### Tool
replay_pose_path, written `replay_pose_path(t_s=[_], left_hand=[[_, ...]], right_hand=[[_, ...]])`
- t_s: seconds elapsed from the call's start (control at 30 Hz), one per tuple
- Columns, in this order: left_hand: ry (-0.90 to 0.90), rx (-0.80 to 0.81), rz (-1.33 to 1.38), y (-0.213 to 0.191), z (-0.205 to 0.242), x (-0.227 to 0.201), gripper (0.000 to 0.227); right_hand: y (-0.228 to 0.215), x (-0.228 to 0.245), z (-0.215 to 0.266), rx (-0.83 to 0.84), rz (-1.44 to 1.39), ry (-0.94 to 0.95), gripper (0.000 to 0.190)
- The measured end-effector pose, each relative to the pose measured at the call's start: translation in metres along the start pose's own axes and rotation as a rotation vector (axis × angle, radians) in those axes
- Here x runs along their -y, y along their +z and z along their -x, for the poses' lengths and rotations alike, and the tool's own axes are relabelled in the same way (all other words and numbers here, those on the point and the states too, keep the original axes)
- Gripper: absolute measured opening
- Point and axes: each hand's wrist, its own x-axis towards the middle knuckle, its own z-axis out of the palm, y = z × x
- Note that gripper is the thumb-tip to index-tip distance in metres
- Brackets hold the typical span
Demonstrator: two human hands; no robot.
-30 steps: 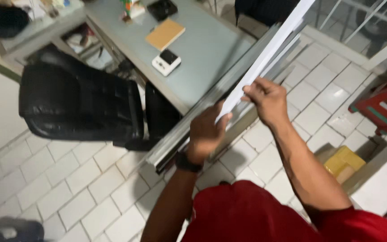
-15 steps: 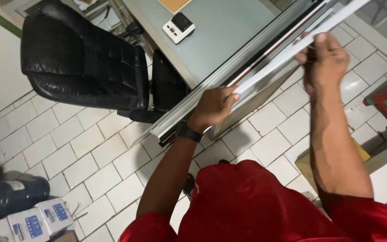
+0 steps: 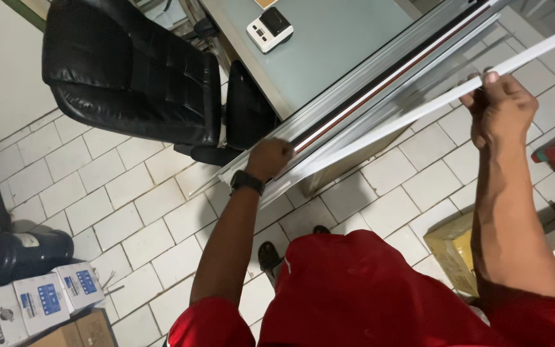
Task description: The person picks up aluminum profiles from a desk and places them into a vertical storage rack by hand.
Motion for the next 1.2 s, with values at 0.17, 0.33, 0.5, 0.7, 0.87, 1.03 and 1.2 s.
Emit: replay_pose_path(t_s=[0.17,0.33,0.5,0.7,0.87,1.03,1.2], left_hand=[[-0.141,0.114,-0.346,0.055,0.016,0.035,0.014],[-0.141,0.072,-0.585,0.067,0.020,0.033,0.023],[-0.118,-0.015,-0.623,0.081,0.017,0.049,0.016],[-0.196,0.042,-0.381,0.066,0.018,0.044,0.018],[-0.231,0.055,-0.305,0.039,0.026,0.027,0.025],[-0.181,0.100,-0.479,0.048,0.019,0.028,0.023],[-0.177,-0.043,-0.309,0.053,0.024,0.042,0.029]], right_hand=[[-0.027,-0.024,-0.011,0.000,0.027,-0.031,0.044],[-0.026,-0.015,-0.001,0.039,0.030,-0.042,0.039],[-0.011,-0.006,0.010,0.039,0.018,0.002,0.021],[-0.008,-0.024,0.009,0.084,0.016,0.014,0.032],[-0.004,-0.054,-0.003,0.075,0.040,0.016,0.014],[0.016,-0.065,-0.003,0.061,0.017,0.010,0.018],[0.033,-0.050,0.017,0.093,-0.007,0.078,0.028]])
